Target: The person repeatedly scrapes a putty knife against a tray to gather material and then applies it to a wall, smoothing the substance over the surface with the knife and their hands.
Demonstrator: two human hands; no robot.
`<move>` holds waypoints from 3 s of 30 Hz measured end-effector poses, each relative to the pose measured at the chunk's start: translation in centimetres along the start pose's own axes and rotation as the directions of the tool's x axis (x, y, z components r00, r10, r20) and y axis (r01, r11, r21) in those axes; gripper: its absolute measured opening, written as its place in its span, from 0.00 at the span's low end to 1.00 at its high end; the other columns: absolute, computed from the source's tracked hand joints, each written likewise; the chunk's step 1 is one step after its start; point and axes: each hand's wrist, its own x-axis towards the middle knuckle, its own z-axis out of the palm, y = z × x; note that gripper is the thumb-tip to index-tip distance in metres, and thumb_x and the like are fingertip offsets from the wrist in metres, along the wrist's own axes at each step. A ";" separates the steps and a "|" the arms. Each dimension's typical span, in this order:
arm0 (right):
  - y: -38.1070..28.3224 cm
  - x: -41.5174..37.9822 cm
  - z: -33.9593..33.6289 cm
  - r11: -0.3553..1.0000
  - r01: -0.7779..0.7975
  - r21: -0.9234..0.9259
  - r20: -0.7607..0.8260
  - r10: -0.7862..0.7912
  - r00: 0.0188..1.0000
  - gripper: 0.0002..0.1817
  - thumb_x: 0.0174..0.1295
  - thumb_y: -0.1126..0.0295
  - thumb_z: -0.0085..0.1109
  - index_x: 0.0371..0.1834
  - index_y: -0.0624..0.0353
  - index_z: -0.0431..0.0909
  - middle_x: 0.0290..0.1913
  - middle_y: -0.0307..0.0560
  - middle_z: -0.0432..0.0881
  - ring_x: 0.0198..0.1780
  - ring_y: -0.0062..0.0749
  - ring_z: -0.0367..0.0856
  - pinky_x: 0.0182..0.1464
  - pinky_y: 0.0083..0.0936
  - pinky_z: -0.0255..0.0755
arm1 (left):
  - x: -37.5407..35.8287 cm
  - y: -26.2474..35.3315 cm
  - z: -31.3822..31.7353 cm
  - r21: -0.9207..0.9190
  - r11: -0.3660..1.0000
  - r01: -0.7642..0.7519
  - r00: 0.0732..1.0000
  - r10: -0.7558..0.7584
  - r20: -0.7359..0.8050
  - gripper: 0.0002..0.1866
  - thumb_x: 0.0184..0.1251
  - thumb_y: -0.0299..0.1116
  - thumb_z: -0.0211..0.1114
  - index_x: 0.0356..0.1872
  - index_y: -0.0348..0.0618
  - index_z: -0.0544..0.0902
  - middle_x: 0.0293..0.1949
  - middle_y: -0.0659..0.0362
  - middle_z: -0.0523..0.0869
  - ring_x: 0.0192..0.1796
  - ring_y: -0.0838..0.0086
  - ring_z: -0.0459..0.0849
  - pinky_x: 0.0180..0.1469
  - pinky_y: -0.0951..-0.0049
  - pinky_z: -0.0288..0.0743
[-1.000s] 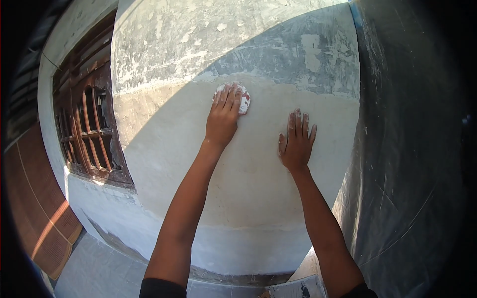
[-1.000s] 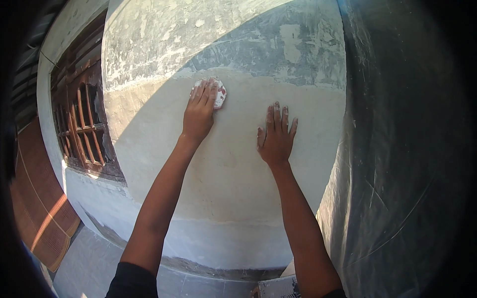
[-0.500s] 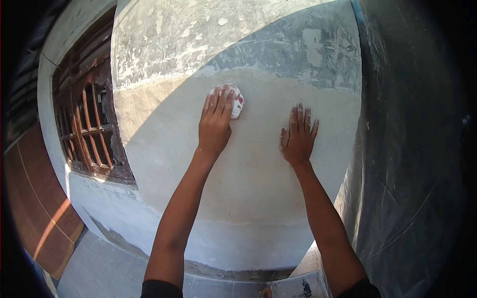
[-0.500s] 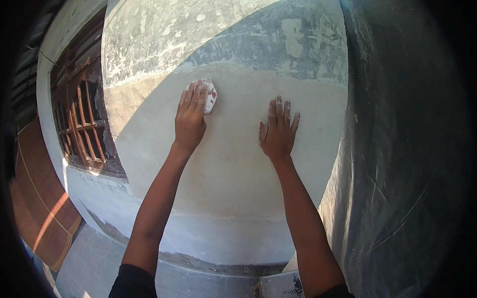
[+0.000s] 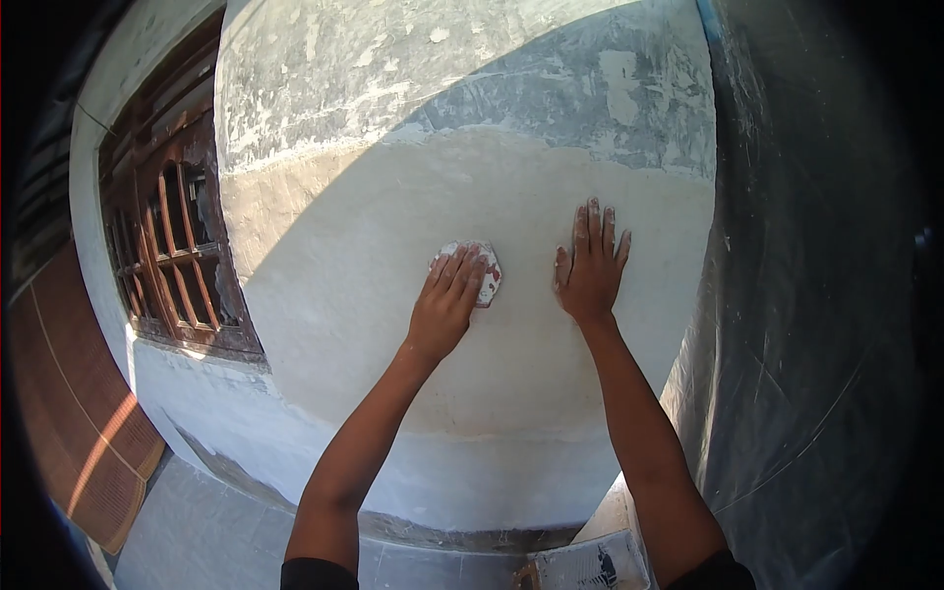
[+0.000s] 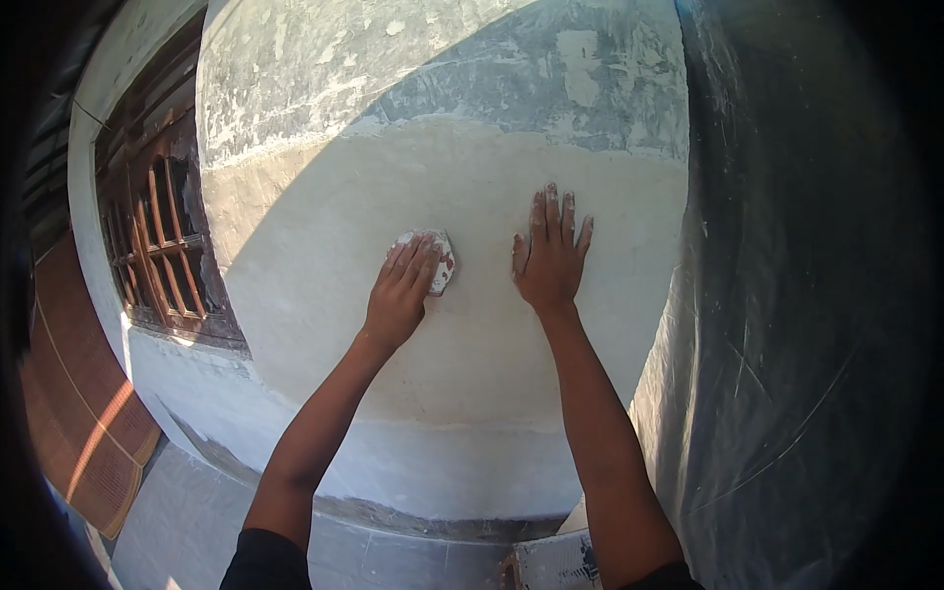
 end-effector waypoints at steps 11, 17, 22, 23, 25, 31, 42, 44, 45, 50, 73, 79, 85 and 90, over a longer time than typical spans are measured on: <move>0.1 -0.1 0.1 1.000 0.003 -0.005 -0.008 -0.003 1.000 0.36 0.69 0.60 0.53 0.80 0.59 0.59 0.82 0.51 0.57 0.83 0.54 0.52 0.78 0.67 0.39 | 9.9 -6.5 -0.9 0.056 0.996 0.065 0.987 -0.056 -0.150 0.33 0.59 0.12 0.56 0.70 0.36 0.73 0.72 0.48 0.75 0.76 0.54 0.69 0.78 0.52 0.61; 0.0 -0.2 -0.1 1.000 -0.005 0.003 0.004 0.005 1.000 0.36 0.69 0.60 0.54 0.80 0.58 0.59 0.82 0.51 0.58 0.82 0.55 0.52 0.78 0.67 0.40 | 1.6 -0.7 1.6 -0.017 0.999 0.039 0.999 -0.039 -0.016 0.34 0.59 0.14 0.57 0.72 0.36 0.71 0.74 0.49 0.72 0.78 0.56 0.66 0.79 0.50 0.60; 0.0 -0.2 0.0 1.000 -0.006 0.007 -0.015 0.007 1.000 0.36 0.69 0.59 0.54 0.80 0.57 0.58 0.82 0.50 0.58 0.82 0.55 0.52 0.78 0.67 0.41 | -0.3 1.1 0.0 -0.092 0.994 0.066 0.998 -0.065 0.016 0.34 0.57 0.12 0.55 0.71 0.35 0.72 0.72 0.47 0.73 0.77 0.53 0.67 0.78 0.48 0.61; 0.1 -0.2 0.0 1.000 -0.003 0.004 -0.023 0.003 1.000 0.36 0.69 0.59 0.54 0.80 0.57 0.58 0.82 0.50 0.58 0.82 0.55 0.52 0.78 0.67 0.41 | 1.0 0.3 -0.6 -0.063 0.996 0.056 0.998 -0.057 -0.020 0.35 0.57 0.12 0.56 0.71 0.36 0.72 0.72 0.46 0.74 0.77 0.52 0.68 0.78 0.48 0.61; 0.1 -0.2 0.1 1.000 -0.009 -0.002 -0.008 0.009 1.000 0.37 0.69 0.59 0.53 0.81 0.56 0.58 0.82 0.50 0.58 0.82 0.55 0.52 0.78 0.67 0.41 | 4.9 -0.9 -2.5 -0.038 0.995 0.090 0.991 -0.093 -0.096 0.35 0.57 0.11 0.56 0.71 0.38 0.73 0.71 0.46 0.75 0.76 0.51 0.69 0.77 0.47 0.62; 0.2 -0.4 0.1 1.000 -0.003 0.007 0.001 0.003 1.000 0.37 0.70 0.59 0.53 0.81 0.56 0.57 0.82 0.50 0.57 0.82 0.54 0.52 0.78 0.67 0.41 | 10.7 -5.6 -0.7 0.053 0.997 0.058 0.994 -0.053 -0.094 0.34 0.62 0.13 0.56 0.72 0.41 0.72 0.74 0.51 0.73 0.78 0.55 0.67 0.78 0.52 0.60; 0.1 -0.7 0.0 1.000 -0.006 0.011 -0.016 0.006 1.000 0.35 0.70 0.60 0.52 0.80 0.56 0.59 0.82 0.50 0.59 0.82 0.54 0.54 0.78 0.67 0.41 | -3.4 2.9 0.7 -0.154 0.988 -0.011 0.997 0.023 0.078 0.34 0.57 0.14 0.59 0.69 0.37 0.75 0.71 0.48 0.75 0.76 0.53 0.69 0.76 0.49 0.64; 0.1 -0.6 0.1 1.000 -0.010 0.022 -0.021 0.010 1.000 0.35 0.70 0.60 0.52 0.80 0.56 0.59 0.82 0.50 0.59 0.82 0.54 0.54 0.78 0.66 0.41 | -0.7 1.3 -1.1 -0.108 0.994 0.012 1.000 -0.015 -0.021 0.35 0.53 0.12 0.58 0.68 0.36 0.75 0.70 0.46 0.76 0.76 0.51 0.70 0.76 0.47 0.63; 0.2 -0.6 0.1 1.000 -0.010 0.017 -0.022 0.010 1.000 0.35 0.70 0.60 0.52 0.80 0.56 0.60 0.82 0.49 0.59 0.82 0.54 0.54 0.78 0.66 0.41 | 1.3 0.2 -2.1 -0.108 0.994 0.022 0.997 -0.030 -0.077 0.37 0.50 0.10 0.57 0.68 0.36 0.76 0.71 0.45 0.76 0.76 0.50 0.69 0.76 0.46 0.62; 0.2 -0.7 0.1 1.000 -0.010 0.014 -0.016 0.011 1.000 0.35 0.70 0.60 0.52 0.80 0.56 0.60 0.81 0.49 0.60 0.82 0.54 0.54 0.78 0.66 0.41 | 9.6 -5.2 -2.3 0.021 0.998 0.064 0.976 -0.058 -0.211 0.37 0.54 0.10 0.57 0.71 0.40 0.73 0.73 0.50 0.74 0.77 0.52 0.68 0.78 0.49 0.60; 0.2 -0.9 0.1 0.999 0.001 0.033 -0.026 0.000 1.000 0.34 0.69 0.63 0.51 0.79 0.59 0.60 0.82 0.51 0.59 0.82 0.56 0.53 0.78 0.66 0.39 | 10.7 -5.6 0.0 0.047 0.998 0.045 0.985 -0.037 -0.168 0.36 0.57 0.12 0.58 0.71 0.43 0.74 0.72 0.52 0.75 0.77 0.54 0.69 0.77 0.50 0.62; 0.3 -1.0 -0.1 1.000 0.000 0.031 -0.005 0.000 1.000 0.33 0.70 0.63 0.49 0.78 0.60 0.61 0.81 0.52 0.59 0.82 0.56 0.53 0.78 0.65 0.39 | 4.0 -0.9 1.5 -0.016 0.998 0.067 0.997 -0.067 -0.045 0.35 0.60 0.15 0.58 0.72 0.43 0.73 0.72 0.53 0.75 0.77 0.56 0.68 0.77 0.51 0.63; 0.2 -1.1 0.0 1.000 -0.008 0.022 -0.010 0.008 1.000 0.34 0.69 0.63 0.51 0.78 0.59 0.61 0.82 0.52 0.59 0.82 0.56 0.52 0.78 0.65 0.38 | -1.0 1.9 -0.2 -0.092 0.996 0.005 0.999 -0.001 0.040 0.30 0.58 0.13 0.58 0.66 0.39 0.79 0.69 0.52 0.78 0.75 0.54 0.72 0.76 0.50 0.65; 0.3 -1.0 0.2 1.000 -0.008 0.025 -0.020 0.008 1.000 0.35 0.68 0.64 0.52 0.79 0.59 0.60 0.82 0.51 0.58 0.82 0.56 0.52 0.78 0.65 0.38 | 7.3 -2.0 -2.3 -0.031 1.000 0.006 0.981 -0.012 -0.195 0.35 0.54 0.10 0.57 0.68 0.41 0.77 0.70 0.50 0.78 0.76 0.53 0.70 0.78 0.49 0.62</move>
